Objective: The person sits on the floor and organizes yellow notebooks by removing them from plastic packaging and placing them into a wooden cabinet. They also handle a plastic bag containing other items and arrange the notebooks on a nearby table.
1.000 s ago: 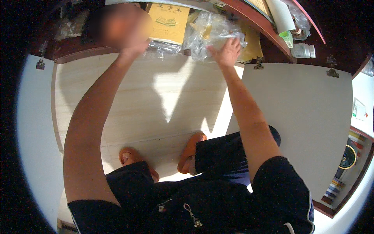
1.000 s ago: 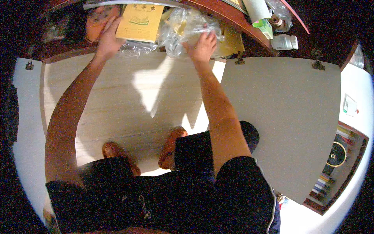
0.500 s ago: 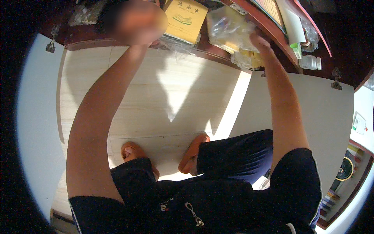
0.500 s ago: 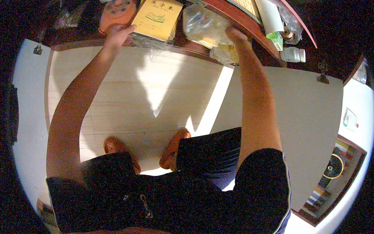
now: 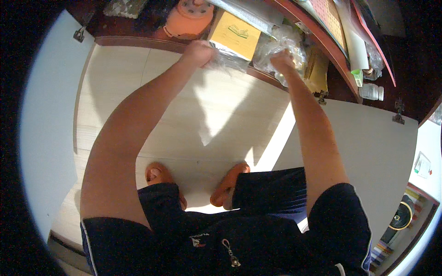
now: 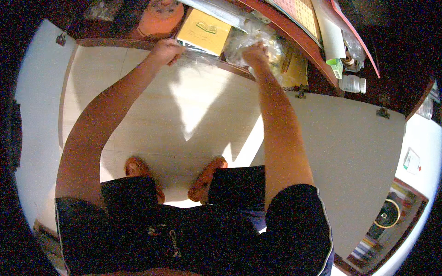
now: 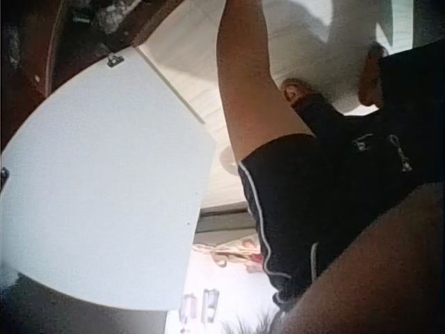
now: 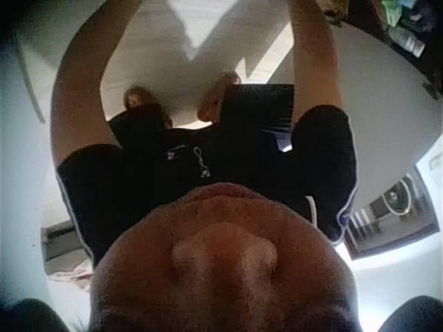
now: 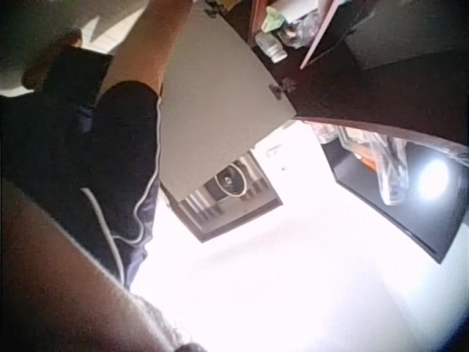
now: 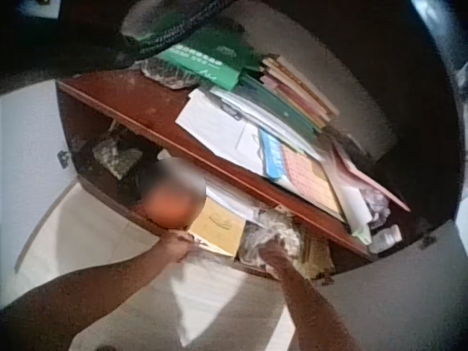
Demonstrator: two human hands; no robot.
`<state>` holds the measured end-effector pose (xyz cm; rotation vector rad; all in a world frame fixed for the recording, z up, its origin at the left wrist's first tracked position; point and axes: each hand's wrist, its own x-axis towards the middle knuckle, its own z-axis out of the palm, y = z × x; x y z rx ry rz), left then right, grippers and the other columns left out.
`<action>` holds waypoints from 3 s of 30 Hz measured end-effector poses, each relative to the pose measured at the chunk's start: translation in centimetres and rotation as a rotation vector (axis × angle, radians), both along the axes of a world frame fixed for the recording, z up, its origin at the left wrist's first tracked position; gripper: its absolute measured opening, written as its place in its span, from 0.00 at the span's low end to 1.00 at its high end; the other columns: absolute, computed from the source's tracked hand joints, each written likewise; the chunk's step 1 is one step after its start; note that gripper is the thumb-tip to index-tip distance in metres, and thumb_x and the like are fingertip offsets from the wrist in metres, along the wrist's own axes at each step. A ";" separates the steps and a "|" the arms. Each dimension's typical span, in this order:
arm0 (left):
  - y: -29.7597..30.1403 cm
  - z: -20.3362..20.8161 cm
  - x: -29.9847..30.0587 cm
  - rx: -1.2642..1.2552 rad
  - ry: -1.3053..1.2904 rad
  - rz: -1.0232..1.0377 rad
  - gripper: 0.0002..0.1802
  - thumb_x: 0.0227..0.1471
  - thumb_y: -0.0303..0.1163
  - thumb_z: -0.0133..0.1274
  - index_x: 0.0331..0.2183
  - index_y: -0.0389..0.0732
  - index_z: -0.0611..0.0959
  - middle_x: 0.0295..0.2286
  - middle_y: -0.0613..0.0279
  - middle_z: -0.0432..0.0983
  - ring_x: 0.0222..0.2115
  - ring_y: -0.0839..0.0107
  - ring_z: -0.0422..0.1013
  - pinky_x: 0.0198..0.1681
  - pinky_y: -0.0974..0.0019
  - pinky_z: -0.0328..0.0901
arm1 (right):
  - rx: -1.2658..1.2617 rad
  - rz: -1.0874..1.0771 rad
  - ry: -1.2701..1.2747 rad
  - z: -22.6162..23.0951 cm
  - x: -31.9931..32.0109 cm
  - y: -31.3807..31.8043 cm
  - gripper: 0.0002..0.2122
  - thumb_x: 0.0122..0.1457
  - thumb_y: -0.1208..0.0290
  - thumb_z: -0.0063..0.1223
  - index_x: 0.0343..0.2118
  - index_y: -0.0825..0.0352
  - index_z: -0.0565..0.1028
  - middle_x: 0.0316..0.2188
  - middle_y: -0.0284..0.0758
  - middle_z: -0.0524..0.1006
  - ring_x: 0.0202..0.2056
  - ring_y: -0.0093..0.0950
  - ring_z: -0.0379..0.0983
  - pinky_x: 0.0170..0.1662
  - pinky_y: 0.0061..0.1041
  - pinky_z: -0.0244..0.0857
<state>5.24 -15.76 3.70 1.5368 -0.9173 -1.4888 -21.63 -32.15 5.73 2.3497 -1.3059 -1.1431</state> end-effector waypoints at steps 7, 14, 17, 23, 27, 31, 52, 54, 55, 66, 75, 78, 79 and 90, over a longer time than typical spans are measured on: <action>4.5 0.3 -4.5 -0.079 -0.109 -0.024 0.11 0.42 0.35 0.53 0.23 0.35 0.77 0.17 0.61 0.73 0.18 0.72 0.68 0.22 0.68 0.64 | -0.322 -0.058 -0.770 7.7 1.1 9.5 0.24 0.47 0.50 0.52 0.40 0.66 0.72 0.37 0.43 0.73 0.39 0.35 0.70 0.42 0.30 0.63; 9.9 3.0 -7.3 -0.149 0.046 -0.052 0.15 0.42 0.39 0.51 0.20 0.34 0.76 0.17 0.57 0.71 0.19 0.68 0.67 0.25 0.64 0.61 | 0.218 -0.916 -1.531 4.0 5.2 15.2 0.25 0.53 0.53 0.48 0.46 0.70 0.66 0.42 0.38 0.71 0.42 0.29 0.68 0.44 0.24 0.61; 12.1 1.9 -6.7 -0.130 0.099 -0.041 0.20 0.41 0.44 0.51 0.19 0.35 0.78 0.17 0.52 0.72 0.20 0.62 0.70 0.26 0.63 0.63 | 0.717 -1.329 -1.698 3.0 5.4 15.2 0.27 0.51 0.50 0.49 0.46 0.69 0.67 0.44 0.35 0.70 0.44 0.26 0.65 0.47 0.23 0.57; 13.5 6.6 1.3 0.329 0.054 -0.525 0.32 0.39 0.61 0.47 0.29 0.37 0.79 0.24 0.57 0.75 0.22 0.68 0.70 0.27 0.68 0.64 | 0.607 -1.221 -1.578 3.1 5.8 18.2 0.27 0.51 0.50 0.49 0.44 0.72 0.67 0.40 0.38 0.71 0.43 0.25 0.65 0.46 0.24 0.57; 19.1 4.5 3.6 0.306 0.176 -0.069 0.35 0.43 0.57 0.49 0.41 0.34 0.72 0.34 0.55 0.73 0.29 0.70 0.71 0.31 0.68 0.66 | 0.589 -0.918 -1.235 5.9 10.0 22.9 0.25 0.52 0.54 0.49 0.42 0.74 0.68 0.34 0.37 0.73 0.35 0.26 0.69 0.40 0.25 0.62; 21.8 3.3 2.6 0.145 0.784 0.437 0.27 0.46 0.40 0.52 0.45 0.34 0.67 0.38 0.57 0.71 0.37 0.70 0.70 0.38 0.69 0.66 | 0.824 -0.839 -1.318 3.5 13.3 27.3 0.19 0.52 0.59 0.52 0.39 0.71 0.70 0.32 0.38 0.74 0.31 0.23 0.69 0.36 0.25 0.64; 26.6 0.1 1.1 0.261 0.882 0.525 0.24 0.44 0.33 0.53 0.43 0.32 0.68 0.37 0.56 0.72 0.37 0.68 0.70 0.41 0.67 0.65 | -0.384 0.393 -0.869 -1.8 15.4 10.4 0.32 0.39 0.57 0.59 0.49 0.63 0.62 0.48 0.38 0.64 0.47 0.38 0.61 0.45 0.40 0.59; 26.2 1.3 1.3 0.291 0.873 0.533 0.25 0.44 0.33 0.53 0.43 0.32 0.68 0.37 0.55 0.72 0.38 0.68 0.70 0.41 0.67 0.64 | -0.402 0.510 -0.890 -0.6 13.8 10.1 0.27 0.40 0.59 0.58 0.45 0.64 0.67 0.41 0.38 0.71 0.40 0.36 0.69 0.41 0.34 0.64; 26.3 1.3 1.3 0.271 0.861 0.529 0.24 0.44 0.34 0.54 0.43 0.33 0.69 0.36 0.56 0.72 0.36 0.68 0.70 0.41 0.67 0.65 | -0.379 0.534 -0.897 0.3 12.9 10.0 0.26 0.40 0.59 0.58 0.43 0.65 0.68 0.38 0.37 0.73 0.37 0.36 0.70 0.39 0.33 0.65; 26.8 -0.4 1.6 0.235 0.839 0.525 0.25 0.43 0.38 0.55 0.43 0.36 0.70 0.35 0.59 0.73 0.35 0.69 0.71 0.39 0.67 0.66 | -0.413 0.310 -1.043 9.6 8.3 5.9 0.20 0.42 0.52 0.58 0.21 0.67 0.69 0.13 0.40 0.71 0.15 0.37 0.70 0.19 0.32 0.63; 26.9 -0.5 1.5 0.242 0.892 0.575 0.23 0.44 0.31 0.54 0.42 0.32 0.70 0.37 0.54 0.72 0.36 0.68 0.71 0.40 0.67 0.65 | -0.430 0.229 -1.050 5.9 10.5 10.0 0.25 0.42 0.56 0.60 0.41 0.65 0.70 0.24 0.40 0.75 0.22 0.37 0.72 0.24 0.33 0.66; 26.9 -0.9 1.6 0.284 0.839 0.546 0.23 0.44 0.32 0.53 0.42 0.32 0.70 0.36 0.54 0.72 0.36 0.68 0.71 0.40 0.68 0.65 | -0.206 0.346 -0.917 2.2 12.2 11.4 0.29 0.37 0.62 0.61 0.47 0.60 0.65 0.43 0.35 0.69 0.41 0.37 0.66 0.43 0.33 0.62; 26.7 -0.9 1.6 0.287 0.839 0.542 0.22 0.44 0.32 0.53 0.42 0.32 0.70 0.36 0.55 0.72 0.36 0.68 0.71 0.40 0.68 0.65 | -0.244 0.484 -0.883 0.9 12.7 11.4 0.30 0.37 0.60 0.61 0.48 0.57 0.65 0.45 0.31 0.68 0.42 0.36 0.64 0.43 0.35 0.61; 26.9 -2.1 1.3 0.293 0.824 0.518 0.23 0.45 0.32 0.52 0.43 0.35 0.69 0.37 0.58 0.71 0.38 0.69 0.69 0.41 0.69 0.64 | -0.127 0.365 -1.046 0.2 11.3 10.4 0.23 0.41 0.64 0.60 0.44 0.61 0.69 0.45 0.34 0.68 0.44 0.36 0.63 0.48 0.33 0.58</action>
